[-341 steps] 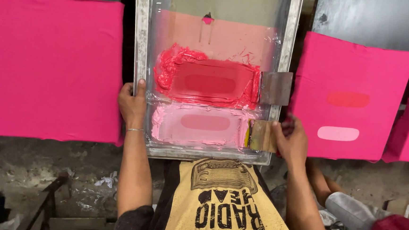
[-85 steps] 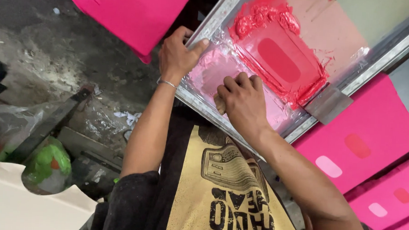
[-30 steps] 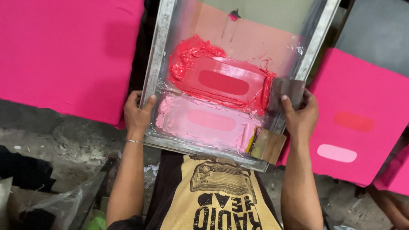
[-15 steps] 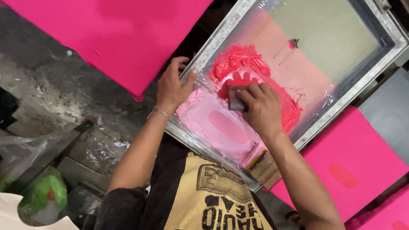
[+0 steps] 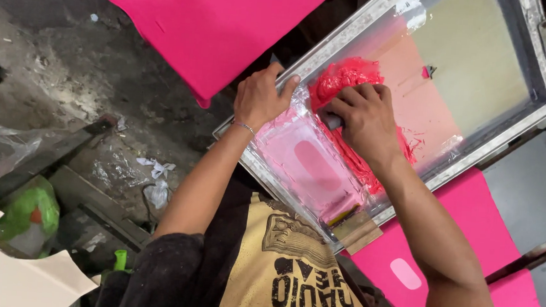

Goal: Screen printing designs onto pink fabric pieces using a screen and squeegee at a fast, professional pace.

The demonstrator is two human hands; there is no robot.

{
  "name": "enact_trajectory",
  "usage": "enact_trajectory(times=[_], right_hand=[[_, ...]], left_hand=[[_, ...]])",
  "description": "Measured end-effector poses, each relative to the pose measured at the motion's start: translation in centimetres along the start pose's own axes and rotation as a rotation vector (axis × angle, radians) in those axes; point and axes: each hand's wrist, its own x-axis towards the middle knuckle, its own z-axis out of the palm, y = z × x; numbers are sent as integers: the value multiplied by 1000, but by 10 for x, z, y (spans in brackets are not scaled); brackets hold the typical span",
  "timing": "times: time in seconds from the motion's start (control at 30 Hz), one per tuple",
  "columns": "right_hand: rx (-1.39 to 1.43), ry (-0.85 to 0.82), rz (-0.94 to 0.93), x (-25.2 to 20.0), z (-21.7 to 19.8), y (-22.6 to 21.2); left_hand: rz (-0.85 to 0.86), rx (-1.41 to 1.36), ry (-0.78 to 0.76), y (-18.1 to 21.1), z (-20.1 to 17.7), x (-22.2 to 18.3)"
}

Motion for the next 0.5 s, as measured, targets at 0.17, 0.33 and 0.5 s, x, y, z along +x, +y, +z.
enact_trajectory(times=[0.17, 0.33, 0.5], right_hand=[[-142, -86, -150, -12, 2, 19], [-185, -272, -336, -19, -28, 19], [-195, -279, -373, -52, -34, 24]], left_hand=[[16, -36, -10, 3, -1, -1], [150, -51, 60, 7, -2, -3], [420, -156, 201, 6, -8, -12]])
